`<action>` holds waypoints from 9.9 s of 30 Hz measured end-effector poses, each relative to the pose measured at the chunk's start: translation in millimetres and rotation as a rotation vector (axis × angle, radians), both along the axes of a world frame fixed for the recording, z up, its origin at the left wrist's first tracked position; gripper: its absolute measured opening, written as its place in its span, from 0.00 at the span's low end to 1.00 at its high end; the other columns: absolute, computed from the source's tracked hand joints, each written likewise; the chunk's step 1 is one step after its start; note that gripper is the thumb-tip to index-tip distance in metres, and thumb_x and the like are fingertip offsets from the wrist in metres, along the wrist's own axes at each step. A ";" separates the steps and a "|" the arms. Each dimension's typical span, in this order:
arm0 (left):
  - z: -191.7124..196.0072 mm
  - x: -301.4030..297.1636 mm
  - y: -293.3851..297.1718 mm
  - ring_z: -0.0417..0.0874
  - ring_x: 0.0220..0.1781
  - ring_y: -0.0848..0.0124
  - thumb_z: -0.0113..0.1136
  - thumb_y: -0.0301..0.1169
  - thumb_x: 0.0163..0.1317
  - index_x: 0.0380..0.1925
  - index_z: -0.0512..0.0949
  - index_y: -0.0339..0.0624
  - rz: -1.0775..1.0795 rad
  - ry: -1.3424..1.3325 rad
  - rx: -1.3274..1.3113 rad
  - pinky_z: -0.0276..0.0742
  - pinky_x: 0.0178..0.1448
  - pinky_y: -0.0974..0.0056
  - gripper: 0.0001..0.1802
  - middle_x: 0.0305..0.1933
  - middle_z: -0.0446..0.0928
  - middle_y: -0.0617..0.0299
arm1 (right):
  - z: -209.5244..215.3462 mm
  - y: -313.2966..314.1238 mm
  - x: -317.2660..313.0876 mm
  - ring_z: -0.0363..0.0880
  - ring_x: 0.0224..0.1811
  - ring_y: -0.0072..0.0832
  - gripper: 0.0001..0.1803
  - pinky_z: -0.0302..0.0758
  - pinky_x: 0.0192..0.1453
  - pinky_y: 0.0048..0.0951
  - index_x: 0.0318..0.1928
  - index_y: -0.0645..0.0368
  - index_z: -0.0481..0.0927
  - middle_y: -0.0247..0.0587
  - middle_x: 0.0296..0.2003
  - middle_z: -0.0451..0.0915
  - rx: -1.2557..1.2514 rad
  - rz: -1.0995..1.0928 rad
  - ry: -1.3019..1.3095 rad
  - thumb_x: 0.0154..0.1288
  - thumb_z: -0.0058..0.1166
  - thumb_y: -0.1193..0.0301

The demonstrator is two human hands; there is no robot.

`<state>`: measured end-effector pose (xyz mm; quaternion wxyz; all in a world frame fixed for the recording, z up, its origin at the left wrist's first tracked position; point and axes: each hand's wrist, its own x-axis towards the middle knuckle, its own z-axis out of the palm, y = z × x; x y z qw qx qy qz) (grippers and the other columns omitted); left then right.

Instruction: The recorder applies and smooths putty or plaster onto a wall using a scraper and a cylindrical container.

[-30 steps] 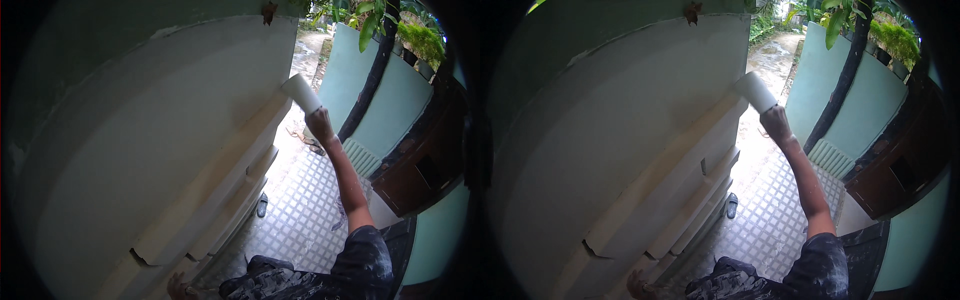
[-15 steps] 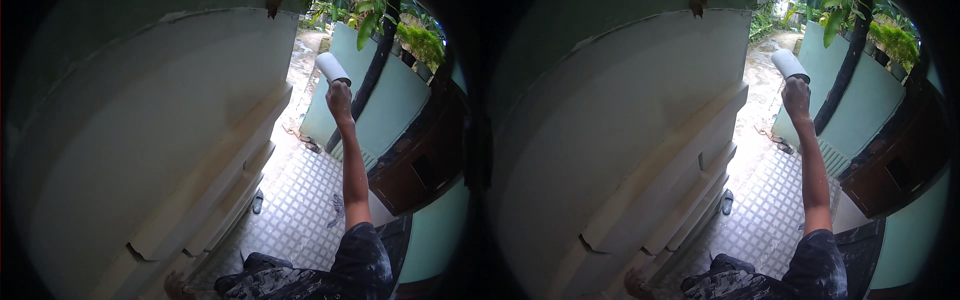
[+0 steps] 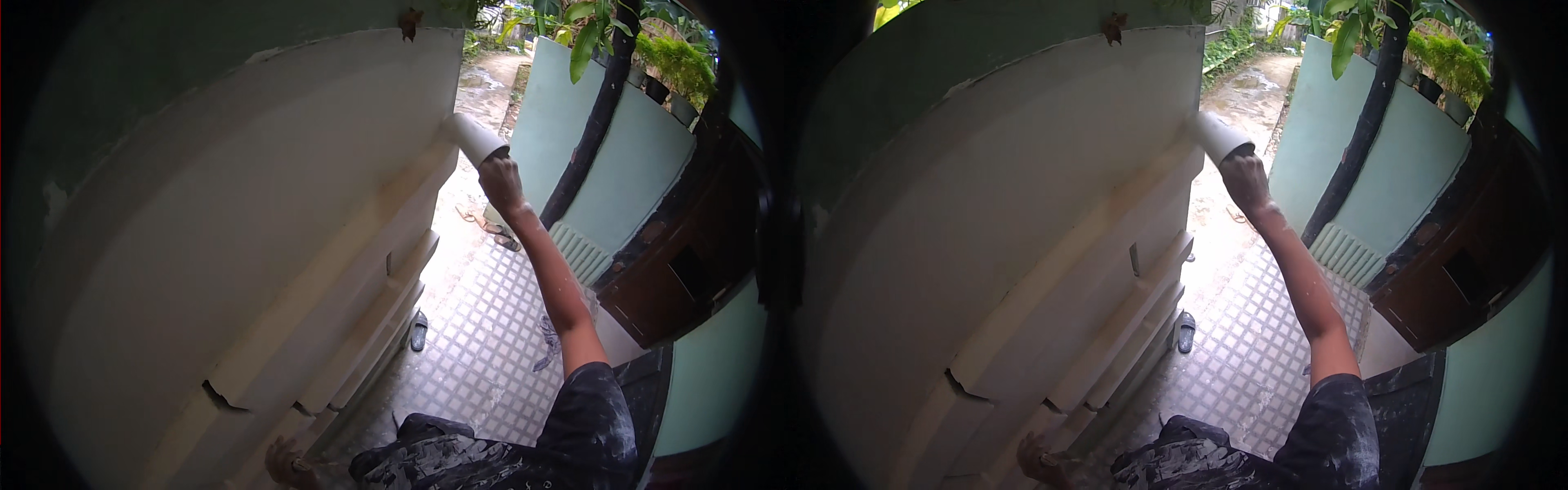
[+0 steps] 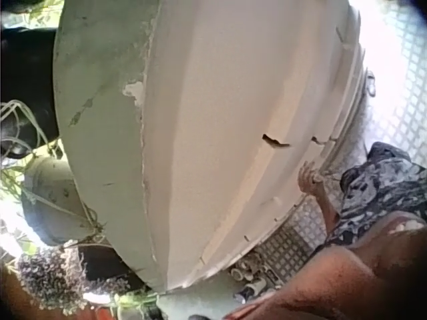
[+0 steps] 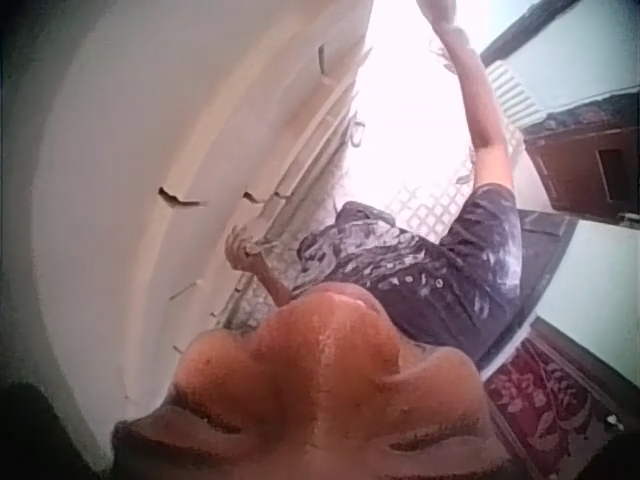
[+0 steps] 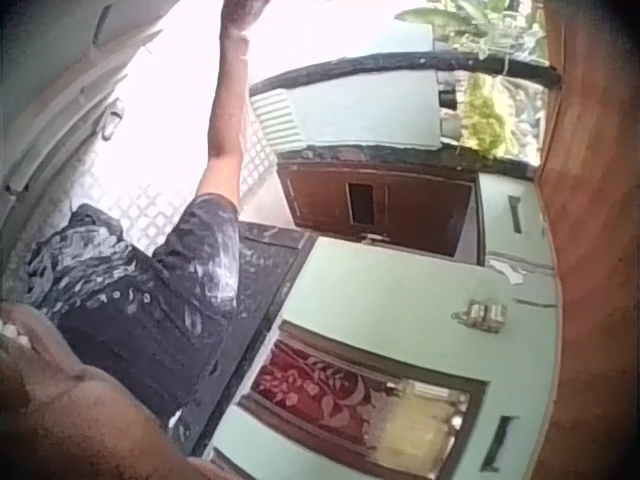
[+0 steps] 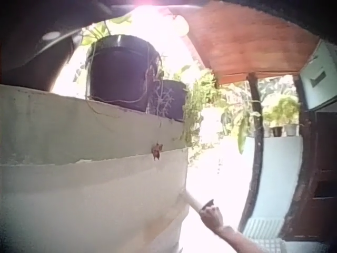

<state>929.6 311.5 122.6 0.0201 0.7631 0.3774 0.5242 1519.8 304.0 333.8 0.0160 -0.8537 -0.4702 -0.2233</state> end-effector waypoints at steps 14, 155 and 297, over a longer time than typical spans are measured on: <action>-34.0 -14.8 8.4 0.82 0.44 0.56 0.40 0.46 0.69 0.20 0.70 0.49 -0.023 0.126 0.048 0.72 0.53 0.49 0.22 0.32 0.80 0.64 | -100.0 -13.3 42.6 0.79 0.37 0.52 0.07 0.74 0.42 0.48 0.32 0.67 0.79 0.58 0.33 0.79 0.705 -0.358 0.173 0.52 0.51 0.77; -20.0 -73.1 -279.8 0.77 0.44 0.68 0.48 0.19 0.55 0.31 0.69 0.38 0.527 -1.217 -0.773 0.75 0.46 0.66 0.05 0.41 0.77 0.54 | -250.7 -108.3 -337.8 0.78 0.33 0.50 0.05 0.72 0.35 0.43 0.32 0.66 0.78 0.53 0.28 0.79 0.520 0.505 0.931 0.56 0.52 0.77; -12.2 -55.7 4.1 0.70 0.60 0.55 0.66 0.37 0.41 0.14 0.77 0.52 -0.202 0.356 -0.169 0.62 0.57 0.52 0.07 0.62 0.69 0.61 | -62.8 -35.2 -231.0 0.77 0.47 0.48 0.13 0.73 0.51 0.40 0.44 0.66 0.78 0.57 0.42 0.78 0.715 0.533 0.027 0.58 0.52 0.75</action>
